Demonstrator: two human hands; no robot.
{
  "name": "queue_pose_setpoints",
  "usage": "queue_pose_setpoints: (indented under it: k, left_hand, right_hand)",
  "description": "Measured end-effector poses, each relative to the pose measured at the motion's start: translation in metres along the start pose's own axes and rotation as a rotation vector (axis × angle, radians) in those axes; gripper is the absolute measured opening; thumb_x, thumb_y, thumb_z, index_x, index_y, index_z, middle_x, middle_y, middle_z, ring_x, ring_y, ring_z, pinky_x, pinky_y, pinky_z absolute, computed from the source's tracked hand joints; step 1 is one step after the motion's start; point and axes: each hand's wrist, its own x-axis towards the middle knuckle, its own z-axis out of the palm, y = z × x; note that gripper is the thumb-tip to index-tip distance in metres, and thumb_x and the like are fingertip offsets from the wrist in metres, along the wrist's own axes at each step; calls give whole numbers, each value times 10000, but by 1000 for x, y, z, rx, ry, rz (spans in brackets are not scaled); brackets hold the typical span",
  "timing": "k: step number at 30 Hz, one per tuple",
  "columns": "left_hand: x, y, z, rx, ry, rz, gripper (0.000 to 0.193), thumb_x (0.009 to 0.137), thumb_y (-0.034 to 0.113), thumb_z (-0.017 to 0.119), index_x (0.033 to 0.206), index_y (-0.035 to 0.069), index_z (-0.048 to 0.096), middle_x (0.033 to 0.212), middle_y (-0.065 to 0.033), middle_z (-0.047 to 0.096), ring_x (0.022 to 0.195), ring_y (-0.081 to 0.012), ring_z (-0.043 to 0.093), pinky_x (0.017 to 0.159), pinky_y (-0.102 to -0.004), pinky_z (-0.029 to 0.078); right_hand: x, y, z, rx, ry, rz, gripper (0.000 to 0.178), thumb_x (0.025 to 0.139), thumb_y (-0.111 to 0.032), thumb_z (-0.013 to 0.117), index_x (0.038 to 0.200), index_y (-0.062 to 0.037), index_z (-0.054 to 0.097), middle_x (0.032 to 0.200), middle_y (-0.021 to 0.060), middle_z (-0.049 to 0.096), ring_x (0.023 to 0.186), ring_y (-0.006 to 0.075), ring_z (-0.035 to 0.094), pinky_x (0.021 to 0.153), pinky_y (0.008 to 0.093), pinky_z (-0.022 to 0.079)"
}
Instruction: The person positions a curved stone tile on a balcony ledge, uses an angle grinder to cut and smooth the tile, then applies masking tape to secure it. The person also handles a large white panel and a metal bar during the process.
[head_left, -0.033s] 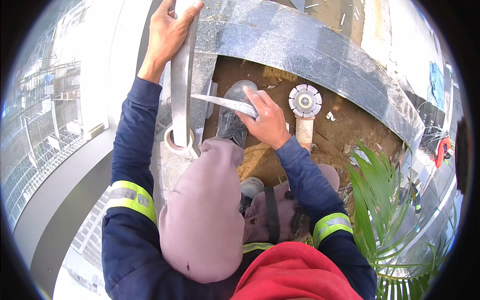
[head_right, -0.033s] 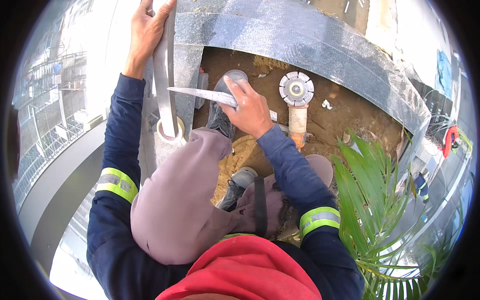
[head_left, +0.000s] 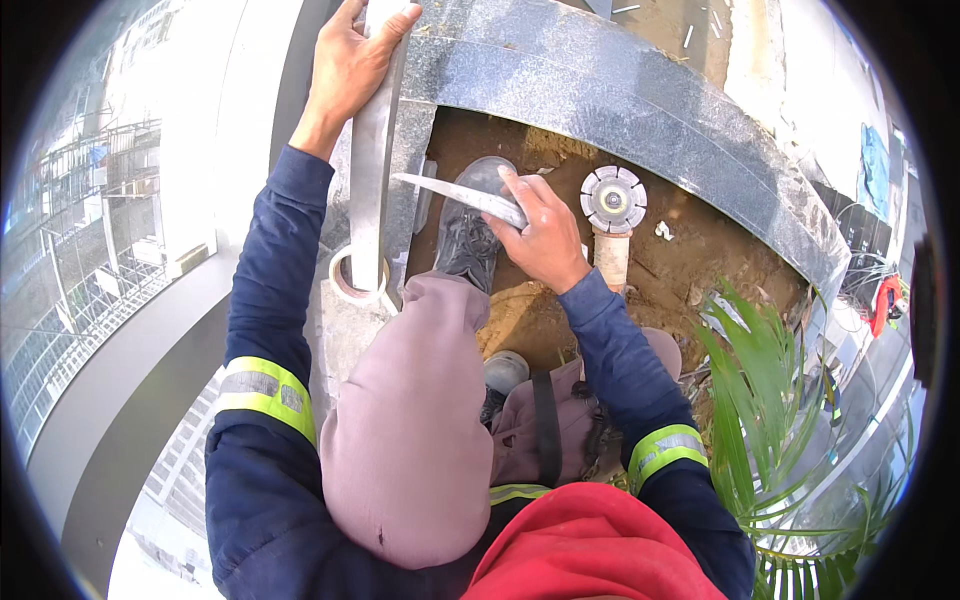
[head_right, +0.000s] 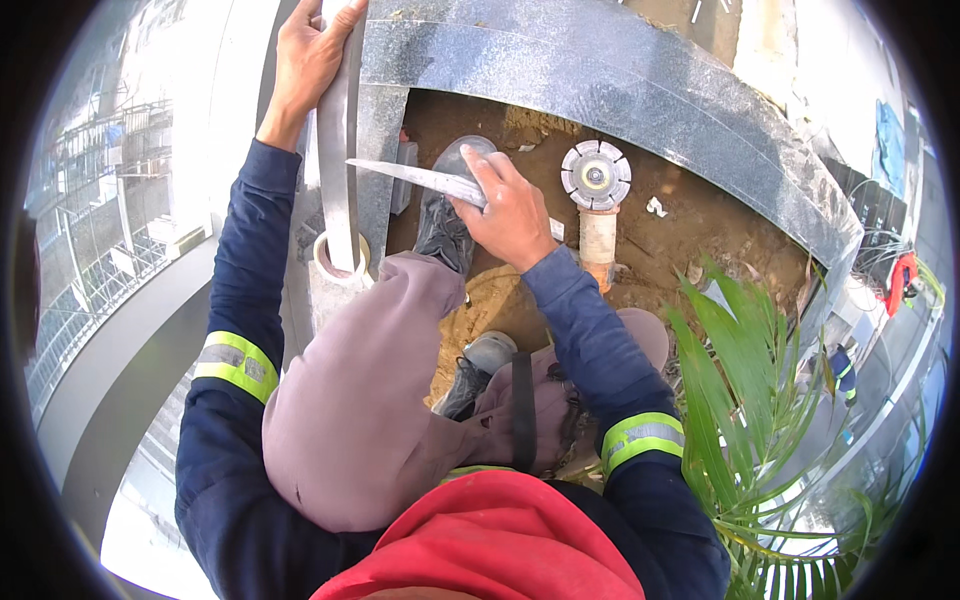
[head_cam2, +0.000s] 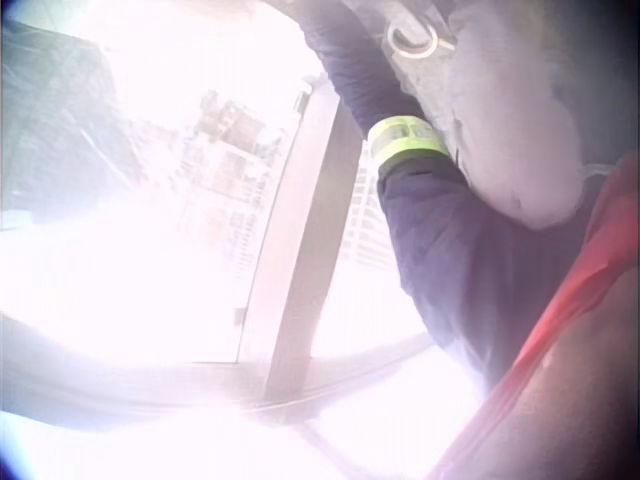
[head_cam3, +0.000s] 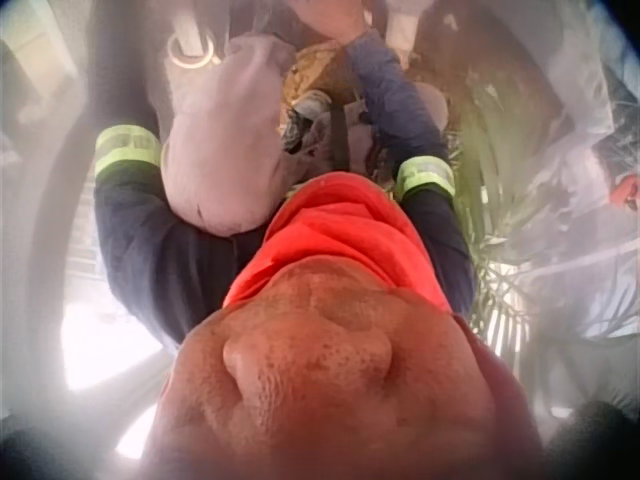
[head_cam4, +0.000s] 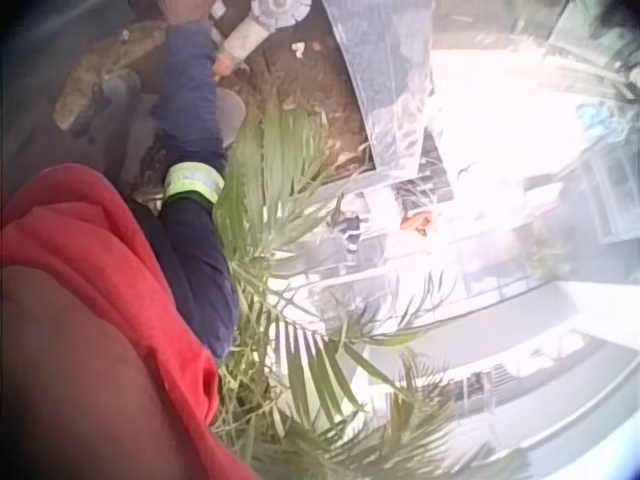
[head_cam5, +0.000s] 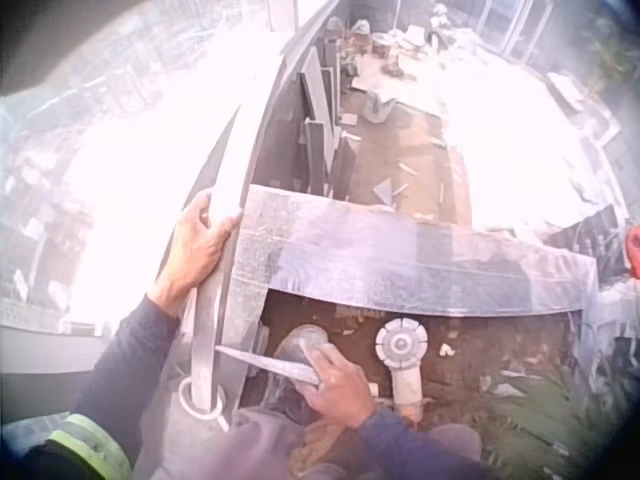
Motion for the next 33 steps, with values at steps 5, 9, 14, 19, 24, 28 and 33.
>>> queue_pose_setpoints:
  k: [5, 9, 14, 19, 24, 28, 33]
  left_hand:
    - [-12, -47, 50, 48, -82, -187, 472, 984, 296, 647, 1308, -45, 620, 1127, -241, 736, 1076, -295, 711, 923, -388, 534]
    - [-15, -69, 74, 130, -133, -233, 523, 984, 350, 640, 1318, -52, 618, 1167, -274, 715, 1135, -363, 690, 964, -424, 524]
    - [-3, -84, 79, 279, -91, -258, 557, 997, 401, 595, 1311, -58, 624, 1186, -301, 696, 1149, -401, 671, 992, -451, 507]
    - [-55, -108, 33, 420, 81, 41, 319, 961, 264, 651, 1181, 39, 702, 1113, -204, 684, 1106, -342, 631, 960, -416, 493]
    - [-210, -43, -49, 525, -244, -112, 285, 940, 172, 704, 1211, 87, 693, 1125, -113, 644, 1069, -294, 621, 933, -422, 478]
    - [-297, -44, -92, 784, -597, -24, 366, 891, 104, 675, 1255, 125, 667, 1199, -84, 623, 1205, -299, 560, 1031, -465, 409]
    - [-319, -19, -125, 903, -582, -87, 390, 816, 26, 649, 1196, 106, 684, 1239, -88, 630, 1236, -310, 557, 1077, -468, 387]
  right_hand:
    - [11, 8, -8, 17, 14, 117, 577, 891, -266, 772, 1334, 61, 599, 1059, 186, 673, 925, 346, 687, 808, 421, 543]
    - [24, -7, 11, 232, -131, 303, 661, 890, -308, 797, 1361, 98, 572, 1174, 242, 701, 1036, 280, 701, 885, 364, 538]
    - [44, -19, 77, 678, -145, 383, 676, 854, -332, 808, 1297, 128, 587, 1202, 324, 678, 1085, 318, 702, 956, 384, 528]
    - [56, -23, 85, 699, -162, 438, 403, 824, -225, 821, 1019, 92, 666, 918, 201, 736, 817, 204, 696, 745, 361, 549]
    - [63, -11, 82, 636, -304, 494, 396, 859, -161, 791, 1131, 94, 656, 1003, 163, 745, 910, 178, 697, 815, 317, 543]
    - [67, -13, 78, 565, -379, 479, 395, 853, -166, 796, 1104, 107, 661, 997, 187, 744, 911, 195, 702, 829, 338, 545]
    - [62, -17, 98, 395, -404, 425, 450, 813, -228, 829, 1032, 128, 662, 946, 207, 733, 874, 245, 706, 799, 384, 548]
